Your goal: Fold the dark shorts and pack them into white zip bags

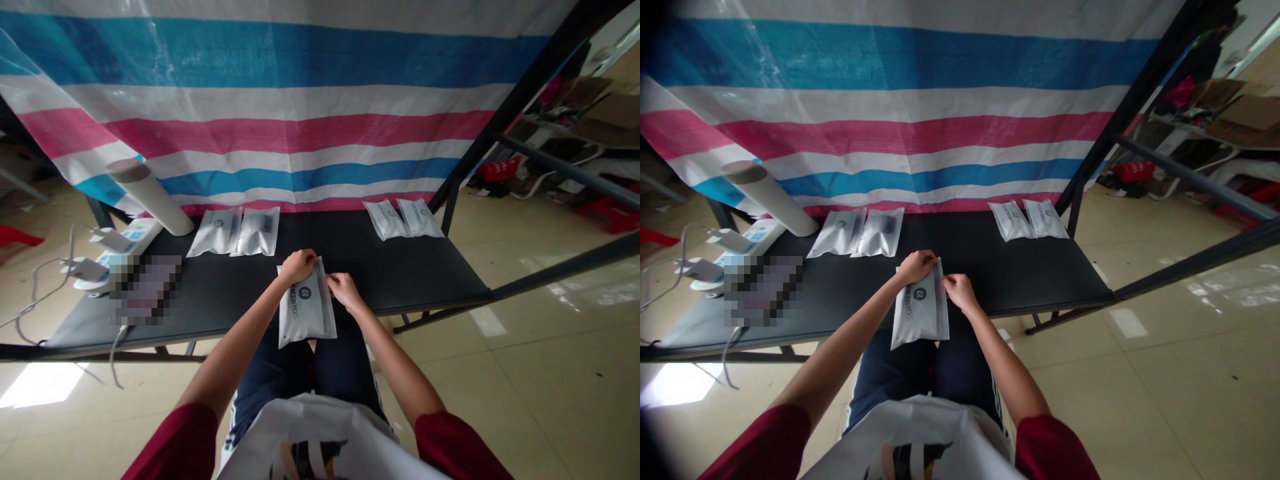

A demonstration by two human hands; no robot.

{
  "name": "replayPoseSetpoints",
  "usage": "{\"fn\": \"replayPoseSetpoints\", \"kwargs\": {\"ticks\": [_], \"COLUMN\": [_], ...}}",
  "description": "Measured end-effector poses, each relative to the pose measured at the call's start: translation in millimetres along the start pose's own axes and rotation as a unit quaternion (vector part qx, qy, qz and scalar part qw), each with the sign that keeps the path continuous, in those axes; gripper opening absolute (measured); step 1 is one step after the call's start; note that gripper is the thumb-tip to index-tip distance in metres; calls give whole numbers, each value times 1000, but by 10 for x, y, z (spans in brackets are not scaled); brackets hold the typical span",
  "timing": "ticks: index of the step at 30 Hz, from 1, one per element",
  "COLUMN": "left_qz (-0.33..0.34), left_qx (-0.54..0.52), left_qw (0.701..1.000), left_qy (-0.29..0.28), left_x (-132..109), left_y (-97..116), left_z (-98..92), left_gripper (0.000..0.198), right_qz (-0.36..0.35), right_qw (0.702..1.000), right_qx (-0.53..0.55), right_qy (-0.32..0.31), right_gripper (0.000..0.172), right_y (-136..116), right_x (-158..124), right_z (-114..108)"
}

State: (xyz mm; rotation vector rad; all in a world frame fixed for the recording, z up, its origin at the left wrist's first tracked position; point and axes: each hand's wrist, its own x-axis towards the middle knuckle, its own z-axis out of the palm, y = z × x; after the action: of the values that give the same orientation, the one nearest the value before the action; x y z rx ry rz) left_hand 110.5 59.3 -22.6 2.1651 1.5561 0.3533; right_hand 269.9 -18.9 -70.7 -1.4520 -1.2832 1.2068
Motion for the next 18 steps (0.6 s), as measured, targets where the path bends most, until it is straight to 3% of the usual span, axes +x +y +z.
{"fn": "replayPoseSetpoints", "kwargs": {"ticks": [4, 9, 12, 14, 18], "left_qz": [-18, -21, -4, 31, 97], "left_qx": [4, 14, 39, 59, 57], "left_qw": [1000, 1000, 999, 994, 977], "left_qy": [2, -1, 30, 82, 183], "left_x": [66, 117, 77, -17, -388], "left_y": [-65, -41, 51, 108, 96], "left_z": [-18, -52, -101, -147, -181], "left_gripper": [26, 25, 26, 28, 42], "right_qz": [1, 82, 90, 85, 70], "right_qw": [1000, 992, 990, 989, 986], "right_qx": [-9, 89, 110, 123, 152], "right_qy": [-16, -35, -22, -3, 23], "right_gripper": [44, 49, 51, 53, 61], "right_y": [111, 124, 83, 53, -8], "right_x": [-621, -1185, -1248, -1220, -1098], "right_z": [-10, 73, 127, 126, 37]}}
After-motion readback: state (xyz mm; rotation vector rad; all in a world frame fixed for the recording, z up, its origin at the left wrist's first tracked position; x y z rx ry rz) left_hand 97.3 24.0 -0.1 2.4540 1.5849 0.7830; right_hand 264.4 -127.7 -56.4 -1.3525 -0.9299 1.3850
